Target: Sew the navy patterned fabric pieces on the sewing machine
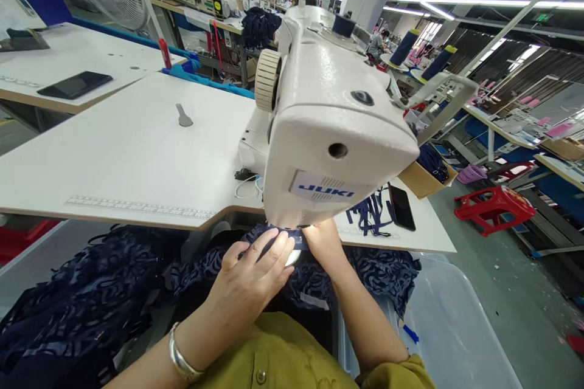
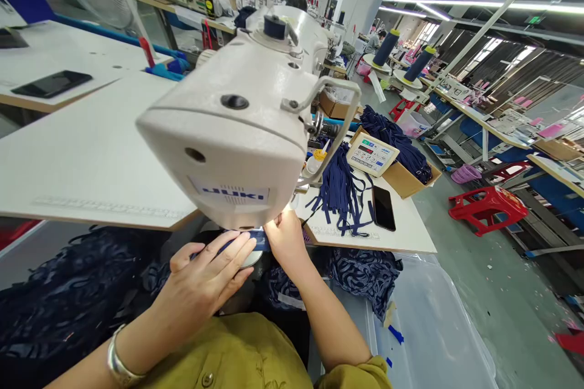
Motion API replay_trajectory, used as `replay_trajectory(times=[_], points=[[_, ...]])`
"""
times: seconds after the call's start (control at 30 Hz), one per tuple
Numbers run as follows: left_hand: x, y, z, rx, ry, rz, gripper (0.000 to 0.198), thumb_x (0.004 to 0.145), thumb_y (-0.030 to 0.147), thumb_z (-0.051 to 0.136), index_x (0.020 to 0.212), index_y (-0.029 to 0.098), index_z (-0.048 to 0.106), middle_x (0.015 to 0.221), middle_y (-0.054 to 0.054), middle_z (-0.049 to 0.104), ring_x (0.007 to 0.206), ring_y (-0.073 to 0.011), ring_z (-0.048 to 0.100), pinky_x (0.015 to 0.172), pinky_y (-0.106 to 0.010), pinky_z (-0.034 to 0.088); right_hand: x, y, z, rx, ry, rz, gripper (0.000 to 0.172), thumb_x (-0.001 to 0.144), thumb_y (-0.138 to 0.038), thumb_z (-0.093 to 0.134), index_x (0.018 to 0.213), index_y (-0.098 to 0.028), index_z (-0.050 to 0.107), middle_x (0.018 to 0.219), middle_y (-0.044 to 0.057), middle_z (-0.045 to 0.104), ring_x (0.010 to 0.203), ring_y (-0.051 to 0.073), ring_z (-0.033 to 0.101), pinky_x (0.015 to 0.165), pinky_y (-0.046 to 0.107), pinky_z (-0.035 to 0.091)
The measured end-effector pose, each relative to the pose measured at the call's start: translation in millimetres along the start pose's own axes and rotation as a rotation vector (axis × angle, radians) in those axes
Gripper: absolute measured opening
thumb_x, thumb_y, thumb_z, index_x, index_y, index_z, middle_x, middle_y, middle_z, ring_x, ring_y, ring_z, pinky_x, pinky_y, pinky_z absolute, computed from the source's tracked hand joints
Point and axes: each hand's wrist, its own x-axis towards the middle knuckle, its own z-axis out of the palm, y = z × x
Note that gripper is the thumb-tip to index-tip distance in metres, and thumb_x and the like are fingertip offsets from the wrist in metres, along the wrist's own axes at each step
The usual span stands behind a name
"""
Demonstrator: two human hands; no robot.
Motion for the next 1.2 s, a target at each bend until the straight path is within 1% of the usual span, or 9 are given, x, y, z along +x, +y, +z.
replay_trajectory(times=[0.17, 0.4, 0.6, 0.73, 0.9, 1.0, 1.13, 1.2], points=[[2.0, 4.3, 0.0, -0.012, -0.024, -0.029, 0.026, 0.094, 0.026, 0.047, 0.115, 0.022, 0.062, 0.114, 0.000, 0.070, 0.106, -0.0203, 0.061, 0.082, -0.036, 0.031, 4.8, 1.6, 1.3, -0.024, 0.025, -0.018, 0.012, 0.079, -0.022, 0.054, 0.081, -0.022, 0.066, 0.060, -0.001, 0.057, 0.071, 0.020, 0.056, 0.074, 0.034, 0.047], [3.2, 7.9, 5.1, -0.006, 0.005, -0.073, 0.029, 0.091, 0.024, 0.051, 0.117, 0.017, 0.061, 0.113, -0.002, 0.070, 0.102, -0.0204, 0.063, 0.081, -0.036, 0.031, 7.9, 0.9, 2.3, -0.064, 0.019, -0.078, 0.014, 0.078, -0.018, 0.052, 0.076, -0.020, 0.066, 0.075, 0.004, 0.065, 0.071, 0.019, 0.056, 0.075, 0.034, 0.047], [-1.6, 11.9, 12.7, -0.024, 0.040, -0.137, 0.030, 0.092, 0.026, 0.050, 0.120, 0.018, 0.060, 0.115, -0.002, 0.069, 0.105, -0.0195, 0.060, 0.084, -0.036, 0.031, 7.3, -1.5, 3.9, -0.071, 0.046, -0.143, 0.017, 0.078, -0.014, 0.050, 0.076, -0.019, 0.067, 0.078, 0.004, 0.068, 0.071, 0.018, 0.058, 0.071, 0.030, 0.048], [-3.0, 12.1, 14.3, -0.018, 0.056, -0.119, 0.030, 0.092, 0.026, 0.050, 0.119, 0.017, 0.060, 0.115, -0.002, 0.069, 0.104, -0.0201, 0.060, 0.083, -0.037, 0.032, 7.1, -0.5, 4.2, -0.054, 0.036, -0.171, 0.019, 0.079, -0.013, 0.050, 0.083, -0.019, 0.068, 0.088, 0.005, 0.071, 0.082, 0.019, 0.062, 0.076, 0.030, 0.049], [-3.6, 11.5, 13.2, 0.004, 0.042, -0.117, 0.029, 0.092, 0.026, 0.051, 0.118, 0.018, 0.061, 0.114, -0.002, 0.070, 0.103, -0.0202, 0.061, 0.082, -0.036, 0.032, 6.1, 5.1, 3.1, -0.085, 0.005, -0.180, 0.017, 0.080, -0.015, 0.051, 0.081, -0.019, 0.067, 0.088, 0.006, 0.071, 0.083, 0.021, 0.062, 0.080, 0.033, 0.049], [-3.7, 12.1, 11.8, 0.028, 0.044, -0.126, 0.030, 0.092, 0.028, 0.051, 0.117, 0.017, 0.061, 0.113, -0.003, 0.070, 0.103, -0.0205, 0.061, 0.083, -0.036, 0.032, 5.6, 5.1, 2.8, -0.078, -0.003, -0.177, 0.019, 0.082, -0.017, 0.051, 0.090, -0.019, 0.068, 0.091, 0.007, 0.072, 0.091, 0.022, 0.062, 0.087, 0.035, 0.049], [-3.3, 12.3, 9.8, 0.040, 0.036, -0.133, 0.029, 0.092, 0.029, 0.051, 0.116, 0.016, 0.062, 0.111, -0.003, 0.070, 0.104, -0.0208, 0.061, 0.083, -0.036, 0.033, 5.7, 3.3, 3.7, -0.061, -0.014, -0.190, 0.029, 0.084, -0.018, 0.051, 0.108, -0.018, 0.066, 0.096, 0.007, 0.072, 0.104, 0.023, 0.060, 0.098, 0.038, 0.045], [-3.7, 12.0, 9.3, 0.042, 0.032, -0.131, 0.030, 0.092, 0.030, 0.051, 0.116, 0.016, 0.062, 0.110, -0.004, 0.070, 0.104, -0.0213, 0.061, 0.084, -0.037, 0.033, 5.7, 3.5, 4.4, -0.058, -0.010, -0.193, 0.031, 0.084, -0.018, 0.050, 0.112, -0.019, 0.064, 0.099, 0.007, 0.072, 0.107, 0.024, 0.059, 0.101, 0.040, 0.043]])
